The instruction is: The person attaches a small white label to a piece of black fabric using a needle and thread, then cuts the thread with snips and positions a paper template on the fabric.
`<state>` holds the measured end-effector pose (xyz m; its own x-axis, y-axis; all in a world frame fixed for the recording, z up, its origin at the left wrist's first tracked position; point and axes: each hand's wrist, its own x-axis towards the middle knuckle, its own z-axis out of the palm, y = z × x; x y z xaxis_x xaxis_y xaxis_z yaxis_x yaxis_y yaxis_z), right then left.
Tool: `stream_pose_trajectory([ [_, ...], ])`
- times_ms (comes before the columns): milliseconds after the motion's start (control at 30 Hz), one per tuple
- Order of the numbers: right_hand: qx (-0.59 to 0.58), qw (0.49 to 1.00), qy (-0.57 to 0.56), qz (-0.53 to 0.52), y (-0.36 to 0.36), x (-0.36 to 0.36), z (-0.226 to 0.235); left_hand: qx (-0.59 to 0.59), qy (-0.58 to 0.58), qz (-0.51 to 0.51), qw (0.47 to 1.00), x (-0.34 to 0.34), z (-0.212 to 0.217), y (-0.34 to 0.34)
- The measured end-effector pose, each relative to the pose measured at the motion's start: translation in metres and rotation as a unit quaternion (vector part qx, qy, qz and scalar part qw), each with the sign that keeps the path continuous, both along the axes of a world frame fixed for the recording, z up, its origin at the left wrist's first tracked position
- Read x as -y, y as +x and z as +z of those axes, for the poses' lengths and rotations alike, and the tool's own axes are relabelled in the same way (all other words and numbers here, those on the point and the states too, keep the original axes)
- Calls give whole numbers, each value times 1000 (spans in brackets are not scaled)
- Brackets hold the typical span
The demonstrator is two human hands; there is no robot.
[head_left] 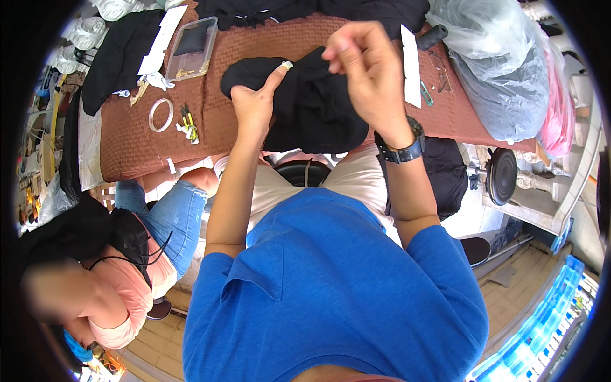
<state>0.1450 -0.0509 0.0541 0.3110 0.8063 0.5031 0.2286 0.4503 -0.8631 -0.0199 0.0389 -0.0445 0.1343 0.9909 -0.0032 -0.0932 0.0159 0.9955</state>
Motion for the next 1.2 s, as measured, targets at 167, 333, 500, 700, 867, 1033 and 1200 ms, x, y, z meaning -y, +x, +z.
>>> stream_pose_trajectory([
  [167,89,992,-84,-25,-16,4,-40,162,-183,-59,968,18,41,-1],
  [333,164,983,-23,-83,-25,2,-43,165,-173,-95,966,20,38,-9],
  [500,177,978,8,-114,-24,1,-44,152,-148,-84,974,25,45,-8],
  [700,160,982,-19,-103,-25,4,-41,152,-110,-72,980,28,46,-4],
  [867,165,981,-21,-99,-25,4,-37,157,-78,-77,981,27,43,-4],
  [1033,170,980,-42,-93,-24,5,-35,123,-34,-61,990,28,42,-1],
  [1200,173,978,-73,-96,-26,3,-38,24,31,-38,999,30,46,0],
])
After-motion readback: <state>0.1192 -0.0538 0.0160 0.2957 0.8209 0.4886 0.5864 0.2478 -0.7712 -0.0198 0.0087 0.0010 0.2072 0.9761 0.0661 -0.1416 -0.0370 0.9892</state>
